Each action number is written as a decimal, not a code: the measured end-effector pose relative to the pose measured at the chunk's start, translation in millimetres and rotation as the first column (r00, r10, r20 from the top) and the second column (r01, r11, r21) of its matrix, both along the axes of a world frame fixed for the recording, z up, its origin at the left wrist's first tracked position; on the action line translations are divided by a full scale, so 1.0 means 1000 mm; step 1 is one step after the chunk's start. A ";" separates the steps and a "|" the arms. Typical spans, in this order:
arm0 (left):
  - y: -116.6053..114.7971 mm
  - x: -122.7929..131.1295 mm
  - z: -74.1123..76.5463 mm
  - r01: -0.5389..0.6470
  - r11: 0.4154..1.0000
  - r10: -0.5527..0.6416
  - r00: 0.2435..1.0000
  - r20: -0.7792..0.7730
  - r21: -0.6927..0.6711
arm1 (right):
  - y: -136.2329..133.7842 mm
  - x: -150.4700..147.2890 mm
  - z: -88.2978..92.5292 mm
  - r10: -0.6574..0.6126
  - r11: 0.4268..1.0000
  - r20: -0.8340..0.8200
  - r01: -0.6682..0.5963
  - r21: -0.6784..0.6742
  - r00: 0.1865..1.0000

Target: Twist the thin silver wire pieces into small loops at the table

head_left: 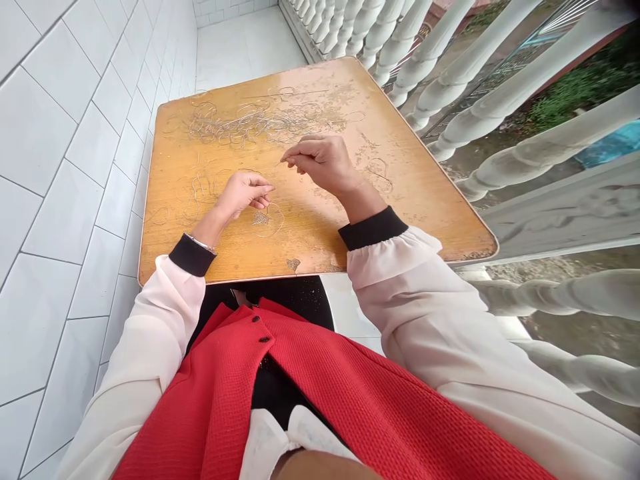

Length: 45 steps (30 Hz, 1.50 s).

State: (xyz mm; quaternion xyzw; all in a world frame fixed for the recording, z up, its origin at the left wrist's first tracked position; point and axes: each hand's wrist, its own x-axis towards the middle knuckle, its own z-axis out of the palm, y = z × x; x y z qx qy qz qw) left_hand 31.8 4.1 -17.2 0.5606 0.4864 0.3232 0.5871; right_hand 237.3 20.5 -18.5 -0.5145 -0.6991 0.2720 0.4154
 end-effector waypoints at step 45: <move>0.000 0.012 -0.005 -0.141 0.988 0.150 0.970 0.191 -0.062 | 0.009 -0.030 -0.014 -0.181 0.933 0.363 0.043 0.356 0.914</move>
